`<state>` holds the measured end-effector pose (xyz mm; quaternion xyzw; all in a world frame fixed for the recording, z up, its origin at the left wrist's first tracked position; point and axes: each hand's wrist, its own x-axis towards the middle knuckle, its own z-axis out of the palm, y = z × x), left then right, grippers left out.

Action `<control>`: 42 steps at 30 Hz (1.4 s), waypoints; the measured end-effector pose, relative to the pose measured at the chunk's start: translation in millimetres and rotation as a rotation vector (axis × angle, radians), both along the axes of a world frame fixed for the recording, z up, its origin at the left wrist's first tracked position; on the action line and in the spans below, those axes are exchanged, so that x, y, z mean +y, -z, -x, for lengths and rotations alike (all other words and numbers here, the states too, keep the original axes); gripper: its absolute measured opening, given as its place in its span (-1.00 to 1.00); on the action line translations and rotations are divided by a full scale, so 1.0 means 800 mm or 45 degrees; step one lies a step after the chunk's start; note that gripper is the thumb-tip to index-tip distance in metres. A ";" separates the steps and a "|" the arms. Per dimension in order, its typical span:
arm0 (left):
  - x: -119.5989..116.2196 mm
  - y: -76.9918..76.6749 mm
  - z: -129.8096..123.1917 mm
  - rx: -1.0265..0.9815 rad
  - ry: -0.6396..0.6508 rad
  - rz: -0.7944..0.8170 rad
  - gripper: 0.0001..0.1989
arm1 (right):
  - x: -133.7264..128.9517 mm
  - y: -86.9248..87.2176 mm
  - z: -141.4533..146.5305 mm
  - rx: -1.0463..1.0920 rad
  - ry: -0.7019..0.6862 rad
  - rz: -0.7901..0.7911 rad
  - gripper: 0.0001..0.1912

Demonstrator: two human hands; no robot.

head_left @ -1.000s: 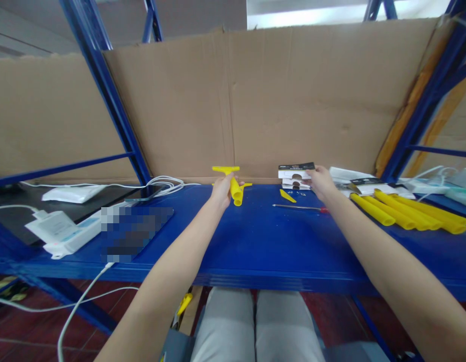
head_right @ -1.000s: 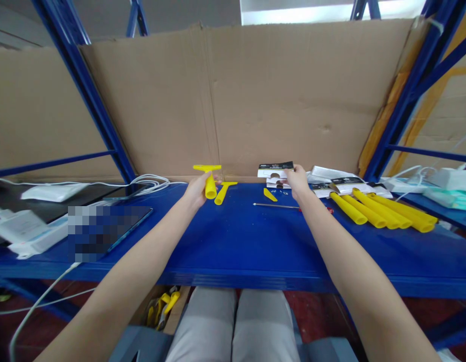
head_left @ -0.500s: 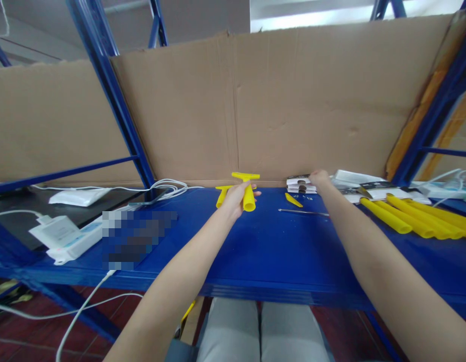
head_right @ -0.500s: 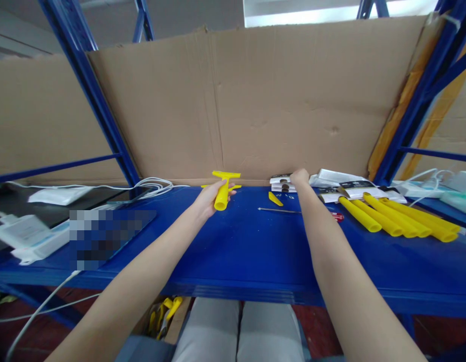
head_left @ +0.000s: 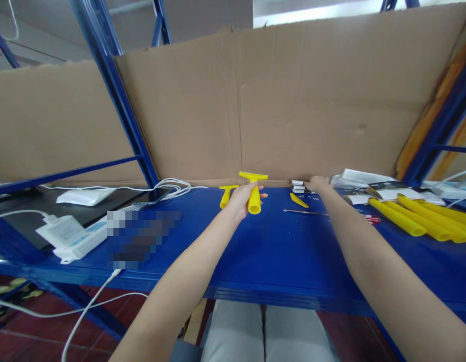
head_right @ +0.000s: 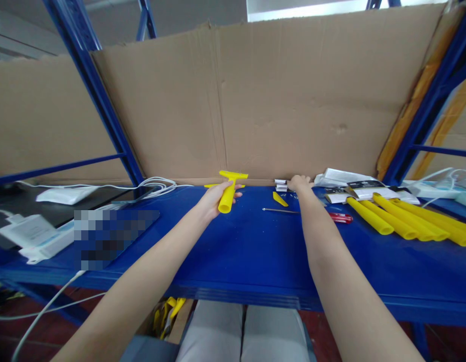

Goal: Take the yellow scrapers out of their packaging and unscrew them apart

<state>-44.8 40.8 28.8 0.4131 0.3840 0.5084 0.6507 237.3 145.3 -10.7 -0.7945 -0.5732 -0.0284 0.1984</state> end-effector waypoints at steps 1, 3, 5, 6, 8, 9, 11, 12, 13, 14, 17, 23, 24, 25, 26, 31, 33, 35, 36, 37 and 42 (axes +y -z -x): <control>-0.001 0.000 0.000 0.015 0.010 0.007 -0.72 | -0.004 -0.003 0.003 -0.004 0.039 0.043 -0.50; -0.002 -0.001 -0.001 0.050 0.026 0.023 -0.75 | -0.012 -0.011 0.010 -0.004 0.097 0.108 -0.48; -0.004 -0.001 -0.001 0.089 0.050 0.039 -0.77 | -0.021 -0.020 0.017 -0.026 0.109 0.135 -0.47; -0.005 0.000 -0.001 0.112 0.068 0.047 -0.78 | -0.026 -0.025 0.019 -0.042 0.107 0.139 -0.47; -0.005 0.001 -0.001 0.165 0.110 0.063 -0.77 | -0.035 -0.034 0.024 -0.080 0.089 0.137 -0.47; -0.005 0.002 -0.001 0.192 0.131 0.069 -0.76 | -0.039 -0.037 0.026 -0.101 0.073 0.133 -0.47; -0.004 0.005 -0.001 0.231 0.176 0.076 -0.73 | -0.048 -0.044 0.029 -0.147 0.030 0.124 -0.49; -0.003 0.006 -0.001 0.240 0.199 0.078 -0.71 | -0.052 -0.047 0.031 -0.170 0.004 0.120 -0.50; -0.001 0.008 -0.001 0.245 0.223 0.082 -0.69 | -0.057 -0.050 0.033 -0.193 -0.024 0.116 -0.51; 0.000 0.009 -0.001 0.250 0.245 0.087 -0.67 | -0.062 -0.052 0.036 -0.215 -0.053 0.113 -0.52; 0.001 0.011 -0.002 0.274 0.285 0.097 -0.64 | -0.082 -0.055 0.045 -0.269 -0.155 0.116 -0.55; 0.002 0.014 -0.004 0.360 0.218 0.069 -0.76 | -0.135 -0.036 0.053 -0.266 -0.334 0.050 -0.56; 0.003 0.015 -0.004 0.354 0.207 0.063 -0.78 | -0.142 -0.032 0.049 -0.250 -0.331 0.037 -0.57; 0.005 0.017 -0.004 0.341 0.198 0.053 -0.80 | -0.149 -0.029 0.044 -0.229 -0.320 0.048 -0.58; 0.006 0.018 -0.004 0.324 0.189 0.040 -0.81 | -0.153 -0.027 0.038 -0.207 -0.315 0.076 -0.59; 0.007 0.021 -0.002 0.323 0.198 -0.004 -0.77 | -0.163 -0.029 0.003 -0.212 -0.357 0.259 -0.68; 0.004 0.019 -0.002 0.356 0.218 -0.009 -0.74 | -0.165 -0.031 -0.007 -0.232 -0.324 0.306 -0.73; 0.002 0.017 -0.002 0.380 0.241 -0.014 -0.74 | -0.168 -0.032 -0.012 -0.229 -0.331 0.339 -0.77; 0.000 0.016 -0.002 0.385 0.250 -0.013 -0.75 | -0.170 -0.031 -0.013 -0.223 -0.344 0.357 -0.79; 0.000 0.015 -0.002 0.388 0.255 -0.009 -0.76 | -0.172 -0.030 -0.014 -0.214 -0.351 0.379 -0.82; 0.000 0.015 -0.001 0.387 0.268 -0.035 -0.82 | -0.179 -0.029 -0.013 -0.156 -0.334 0.475 -0.86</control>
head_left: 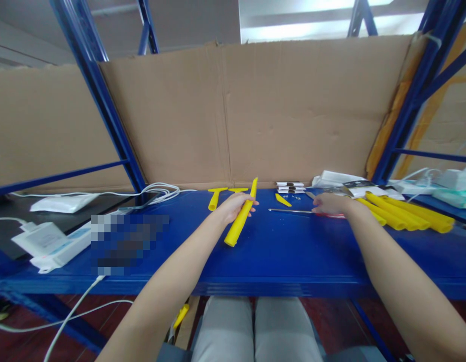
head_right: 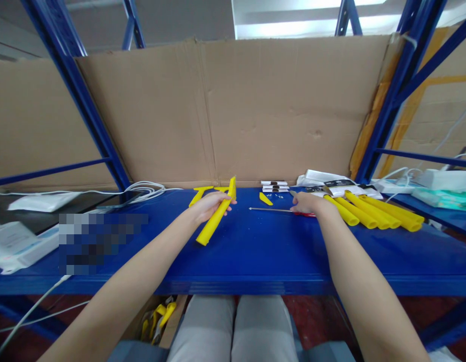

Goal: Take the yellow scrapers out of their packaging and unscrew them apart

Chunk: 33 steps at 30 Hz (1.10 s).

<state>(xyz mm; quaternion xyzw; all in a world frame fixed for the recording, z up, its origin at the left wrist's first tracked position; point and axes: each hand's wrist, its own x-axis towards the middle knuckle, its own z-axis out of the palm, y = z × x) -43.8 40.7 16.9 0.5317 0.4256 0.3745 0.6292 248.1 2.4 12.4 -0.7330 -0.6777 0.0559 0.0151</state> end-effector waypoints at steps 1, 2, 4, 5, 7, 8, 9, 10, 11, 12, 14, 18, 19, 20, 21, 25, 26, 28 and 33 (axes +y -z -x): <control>0.000 0.001 0.000 -0.002 0.019 -0.014 -0.83 | -0.001 0.000 0.001 0.009 0.008 0.006 -0.88; 0.001 0.001 0.001 -0.003 0.039 -0.027 -0.84 | -0.001 -0.001 0.002 0.016 0.016 0.012 -0.90; 0.001 0.002 0.002 -0.002 0.075 -0.051 -0.87 | -0.002 -0.002 0.003 0.022 0.043 0.024 -0.94; 0.000 0.002 0.002 0.000 0.084 -0.061 -0.88 | -0.002 -0.002 0.004 0.021 0.058 0.031 -0.95; 0.000 0.002 0.002 0.002 0.085 -0.073 -0.90 | -0.003 -0.003 0.005 0.012 0.076 0.047 -0.96; 0.000 0.002 0.002 0.000 0.080 -0.078 -0.90 | -0.003 -0.003 0.006 0.006 0.078 0.051 -0.97; 0.000 0.002 0.003 -0.003 0.072 -0.084 -0.91 | -0.004 -0.003 0.005 0.001 0.073 0.050 -0.97; 0.000 0.002 0.003 -0.002 0.067 -0.090 -0.91 | -0.004 -0.002 0.005 -0.004 0.063 0.051 -0.97; 0.000 0.002 0.003 0.002 0.068 -0.095 -0.91 | -0.004 -0.001 0.003 -0.009 0.051 0.055 -0.97; 0.001 0.002 0.004 0.010 0.075 -0.098 -0.90 | -0.003 0.000 0.001 -0.013 0.039 0.067 -0.97; 0.002 0.002 0.005 0.035 0.095 -0.104 -0.90 | -0.002 0.002 -0.004 -0.025 0.006 0.103 -0.96; 0.002 0.002 0.005 0.088 0.131 -0.135 -0.91 | 0.001 0.006 -0.015 -0.071 0.000 0.128 -0.90; 0.002 0.002 0.005 0.101 0.141 -0.138 -0.91 | 0.001 0.006 -0.017 -0.081 0.003 0.121 -0.89; 0.001 0.002 0.005 0.111 0.148 -0.138 -0.90 | 0.001 0.006 -0.018 -0.091 0.000 0.113 -0.88; 0.001 0.002 0.004 0.117 0.153 -0.136 -0.89 | 0.000 0.006 -0.019 -0.101 -0.010 0.103 -0.86; 0.001 0.002 0.003 0.137 0.162 -0.134 -0.87 | -0.003 0.005 -0.016 -0.113 -0.049 0.083 -0.81; 0.001 0.002 0.003 0.147 0.162 -0.139 -0.87 | -0.003 0.005 -0.015 -0.099 -0.053 0.088 -0.80; 0.002 0.002 0.003 0.170 0.166 -0.150 -0.86 | -0.005 0.005 -0.012 -0.064 -0.070 0.091 -0.79; -0.001 0.002 0.006 0.251 0.192 -0.258 -0.89 | -0.009 0.002 -0.002 0.038 -0.086 0.047 -0.81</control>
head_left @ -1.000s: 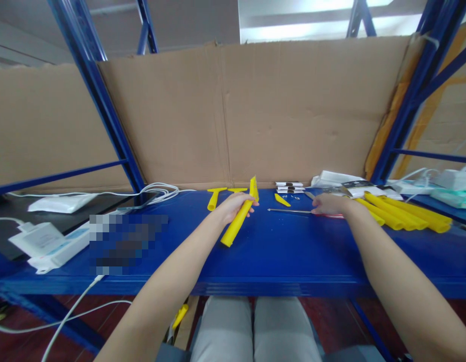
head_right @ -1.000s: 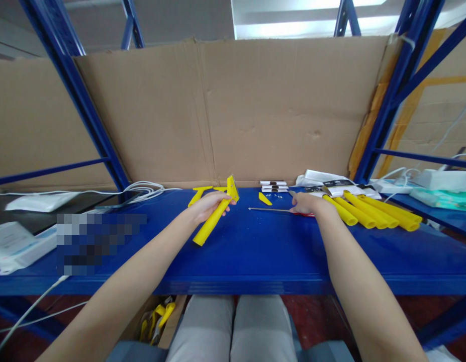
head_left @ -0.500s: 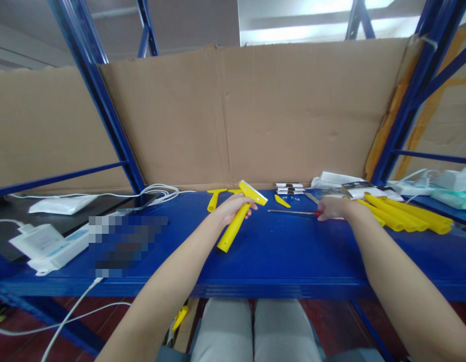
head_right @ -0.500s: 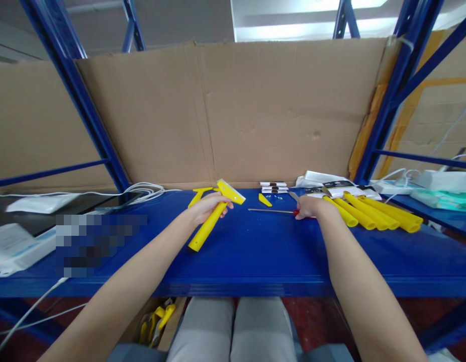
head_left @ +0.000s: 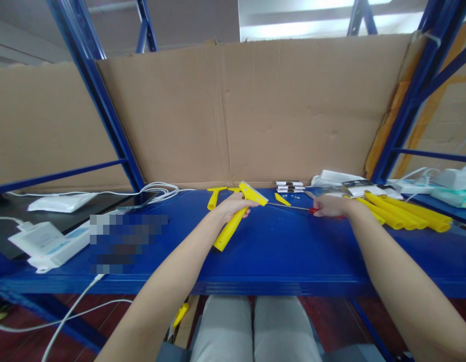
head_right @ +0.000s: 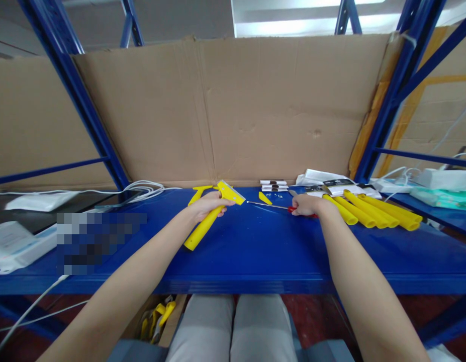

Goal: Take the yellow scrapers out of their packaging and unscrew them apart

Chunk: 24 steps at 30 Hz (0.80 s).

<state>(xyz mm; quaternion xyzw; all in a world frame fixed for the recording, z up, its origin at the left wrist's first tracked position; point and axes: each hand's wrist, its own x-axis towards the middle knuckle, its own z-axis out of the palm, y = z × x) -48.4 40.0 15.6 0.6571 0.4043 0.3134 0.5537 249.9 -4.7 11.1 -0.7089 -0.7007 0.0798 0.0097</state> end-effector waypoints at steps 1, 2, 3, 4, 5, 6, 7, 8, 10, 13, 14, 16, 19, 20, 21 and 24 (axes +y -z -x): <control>-0.001 0.000 0.000 0.033 -0.006 -0.045 -0.86 | -0.001 -0.001 0.002 0.020 -0.007 -0.019 -0.81; -0.001 0.001 0.001 0.077 -0.022 -0.090 -0.84 | -0.002 -0.002 0.004 0.034 -0.022 -0.041 -0.81; -0.002 0.002 0.001 0.134 -0.051 -0.132 -0.84 | -0.003 -0.003 0.006 0.041 -0.041 -0.061 -0.81; -0.001 0.003 0.001 0.195 -0.090 -0.168 -0.84 | -0.003 -0.004 0.008 0.045 -0.061 -0.074 -0.80; 0.000 0.004 0.002 0.253 -0.130 -0.204 -0.85 | -0.003 -0.005 0.009 0.049 -0.077 -0.076 -0.80; 0.001 0.005 0.002 0.306 -0.165 -0.240 -0.85 | -0.003 -0.005 0.010 0.053 -0.086 -0.073 -0.80; 0.002 0.007 0.002 0.355 -0.191 -0.278 -0.84 | -0.003 -0.005 0.011 0.057 -0.093 -0.071 -0.81; 0.004 0.007 0.002 0.406 -0.207 -0.319 -0.83 | -0.003 -0.005 0.011 0.058 -0.096 -0.072 -0.81; 0.007 0.008 0.003 0.544 -0.218 -0.405 -0.83 | -0.002 -0.004 0.011 0.053 -0.109 -0.088 -0.82; 0.010 0.007 0.004 0.852 -0.234 -0.559 -0.83 | -0.001 -0.001 0.009 0.036 -0.121 -0.119 -0.84; 0.010 0.006 0.005 0.959 -0.250 -0.618 -0.81 | -0.001 -0.001 0.009 0.032 -0.116 -0.128 -0.86; 0.009 0.005 0.005 1.132 -0.284 -0.749 -0.75 | 0.000 0.000 0.009 0.028 -0.102 -0.152 -0.89; 0.005 0.005 0.006 1.263 -0.332 -0.891 -0.69 | -0.001 0.001 0.010 0.018 -0.094 -0.176 -0.91; 0.004 0.004 0.006 1.284 -0.354 -0.907 -0.68 | -0.001 0.001 0.010 0.013 -0.096 -0.180 -0.91; 0.003 0.004 0.006 1.297 -0.382 -0.910 -0.67 | -0.001 0.001 0.011 0.010 -0.096 -0.181 -0.92; 0.003 0.004 0.006 1.307 -0.472 -0.882 -0.63 | 0.000 0.001 0.012 0.008 -0.092 -0.194 -0.92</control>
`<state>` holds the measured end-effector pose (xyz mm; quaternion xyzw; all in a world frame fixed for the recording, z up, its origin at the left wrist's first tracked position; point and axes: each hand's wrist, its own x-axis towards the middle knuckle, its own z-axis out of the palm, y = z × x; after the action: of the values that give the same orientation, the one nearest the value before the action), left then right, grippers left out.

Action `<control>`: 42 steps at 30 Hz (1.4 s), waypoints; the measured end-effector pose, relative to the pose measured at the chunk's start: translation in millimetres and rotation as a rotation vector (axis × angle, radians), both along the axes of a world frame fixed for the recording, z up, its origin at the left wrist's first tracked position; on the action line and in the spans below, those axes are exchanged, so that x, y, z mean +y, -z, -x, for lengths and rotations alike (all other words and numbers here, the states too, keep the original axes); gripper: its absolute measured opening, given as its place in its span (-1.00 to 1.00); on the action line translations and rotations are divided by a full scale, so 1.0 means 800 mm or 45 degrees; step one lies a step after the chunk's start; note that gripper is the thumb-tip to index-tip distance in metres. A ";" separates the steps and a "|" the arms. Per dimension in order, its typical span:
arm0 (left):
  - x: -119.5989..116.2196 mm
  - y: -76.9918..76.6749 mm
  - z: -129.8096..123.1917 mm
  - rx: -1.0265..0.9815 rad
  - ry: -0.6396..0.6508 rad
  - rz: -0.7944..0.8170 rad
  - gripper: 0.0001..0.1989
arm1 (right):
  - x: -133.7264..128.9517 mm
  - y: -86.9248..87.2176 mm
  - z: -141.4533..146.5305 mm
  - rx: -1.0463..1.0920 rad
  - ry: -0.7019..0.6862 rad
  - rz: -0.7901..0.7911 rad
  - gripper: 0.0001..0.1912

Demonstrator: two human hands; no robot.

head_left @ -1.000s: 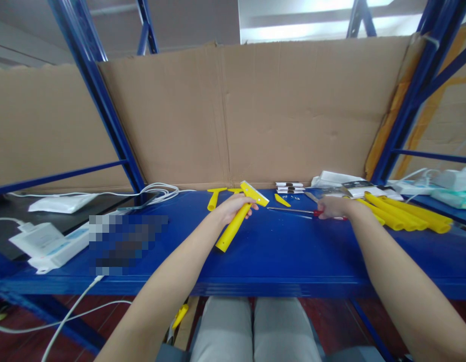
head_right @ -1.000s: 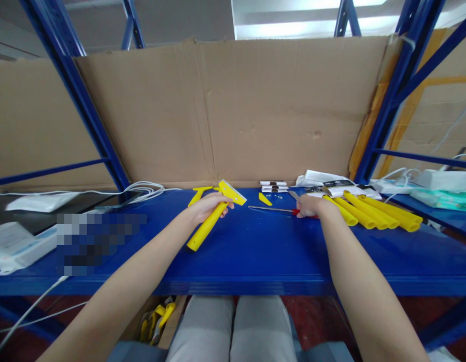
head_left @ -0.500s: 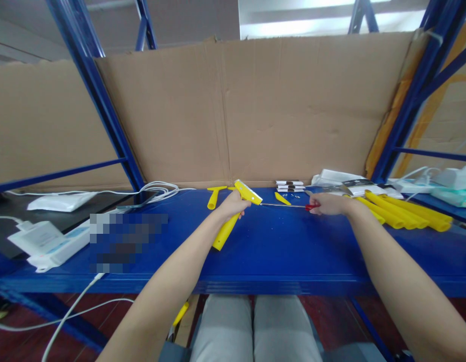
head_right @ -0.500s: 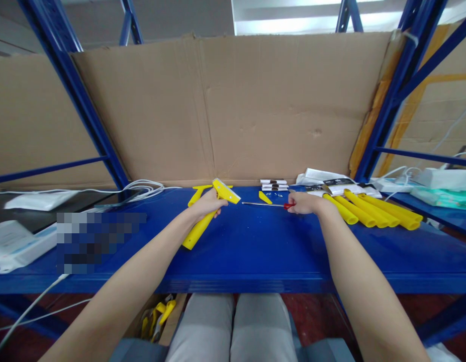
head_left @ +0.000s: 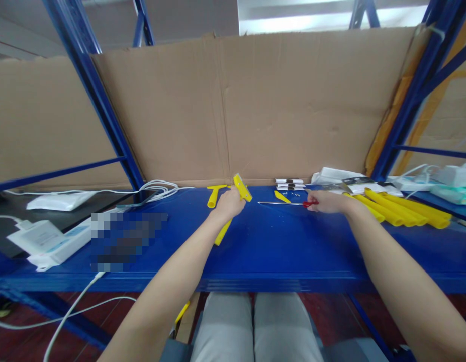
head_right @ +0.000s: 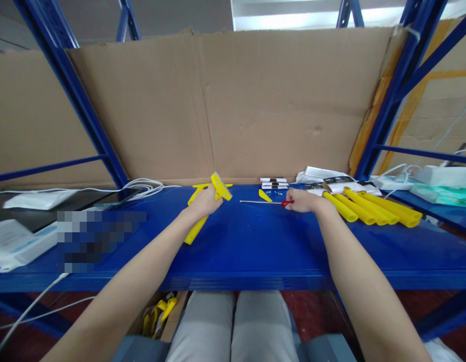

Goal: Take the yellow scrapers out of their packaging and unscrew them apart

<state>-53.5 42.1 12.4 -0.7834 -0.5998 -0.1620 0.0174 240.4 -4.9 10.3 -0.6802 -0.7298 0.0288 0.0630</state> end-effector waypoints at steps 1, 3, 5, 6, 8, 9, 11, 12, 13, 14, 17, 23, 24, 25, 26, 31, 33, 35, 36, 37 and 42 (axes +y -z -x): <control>0.000 0.000 0.000 -0.013 -0.009 0.001 -0.63 | 0.000 0.000 0.000 0.004 -0.003 -0.006 -0.92; 0.002 0.001 0.001 -0.033 0.012 0.013 -0.65 | 0.001 0.000 0.000 0.019 -0.011 -0.018 -0.91; 0.002 0.001 0.002 -0.032 0.056 0.031 -0.66 | 0.002 0.000 0.000 0.042 -0.015 -0.031 -0.90; 0.002 0.002 0.003 -0.027 0.073 0.042 -0.67 | 0.002 0.000 0.000 0.055 -0.017 -0.036 -0.89; 0.002 0.002 0.003 -0.028 0.093 0.058 -0.68 | 0.003 0.000 0.000 0.074 -0.023 -0.048 -0.89; 0.001 0.002 0.004 -0.037 0.101 0.064 -0.69 | 0.003 0.000 0.000 0.081 -0.030 -0.049 -0.89; 0.001 0.003 0.004 -0.070 0.118 0.080 -0.70 | 0.003 0.000 0.001 0.097 -0.044 -0.048 -0.89; 0.002 0.003 0.004 -0.092 0.120 0.089 -0.71 | 0.004 0.000 0.001 0.107 -0.053 -0.047 -0.90; 0.003 0.004 0.004 -0.115 0.115 0.098 -0.71 | 0.004 0.000 0.002 0.117 -0.061 -0.044 -0.90; 0.004 0.005 0.004 -0.138 0.104 0.105 -0.70 | 0.004 0.000 0.002 0.125 -0.070 -0.040 -0.90; 0.011 0.008 0.003 -0.211 0.094 0.112 -0.64 | 0.004 -0.001 0.003 0.134 -0.092 -0.027 -0.88; 0.018 0.013 0.004 -0.356 0.195 0.088 -0.47 | 0.003 -0.002 0.005 0.142 -0.088 -0.046 -0.89; 0.018 0.014 0.005 -0.384 0.216 0.088 -0.44 | 0.003 -0.002 0.005 0.144 -0.090 -0.053 -0.89; 0.019 0.014 0.005 -0.409 0.240 0.094 -0.43 | 0.003 -0.002 0.005 0.146 -0.090 -0.059 -0.90; 0.019 0.015 0.006 -0.425 0.261 0.102 -0.43 | 0.003 -0.003 0.006 0.149 -0.092 -0.064 -0.89; 0.022 0.016 0.007 -0.429 0.288 0.163 -0.44 | 0.003 -0.003 0.007 0.173 -0.103 -0.088 -0.90; 0.023 0.017 0.008 -0.490 0.290 0.199 -0.43 | 0.003 -0.002 0.007 0.193 -0.115 -0.101 -0.89; 0.023 0.016 0.009 -0.566 0.311 0.216 -0.43 | 0.003 -0.002 0.007 0.219 -0.126 -0.116 -0.88; 0.023 0.016 0.010 -0.597 0.328 0.211 -0.44 | 0.003 -0.002 0.008 0.235 -0.131 -0.124 -0.87; 0.022 0.015 0.010 -0.621 0.343 0.202 -0.45 | 0.003 -0.002 0.008 0.253 -0.136 -0.131 -0.87; 0.014 0.003 0.010 -0.798 0.366 0.230 -0.53 | 0.003 -0.003 0.014 0.356 -0.184 -0.148 -0.85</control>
<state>-61.7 53.6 9.7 -0.7706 -0.4713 -0.3415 -0.2596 229.3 -2.5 12.6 -0.6105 -0.7614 0.0852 0.2008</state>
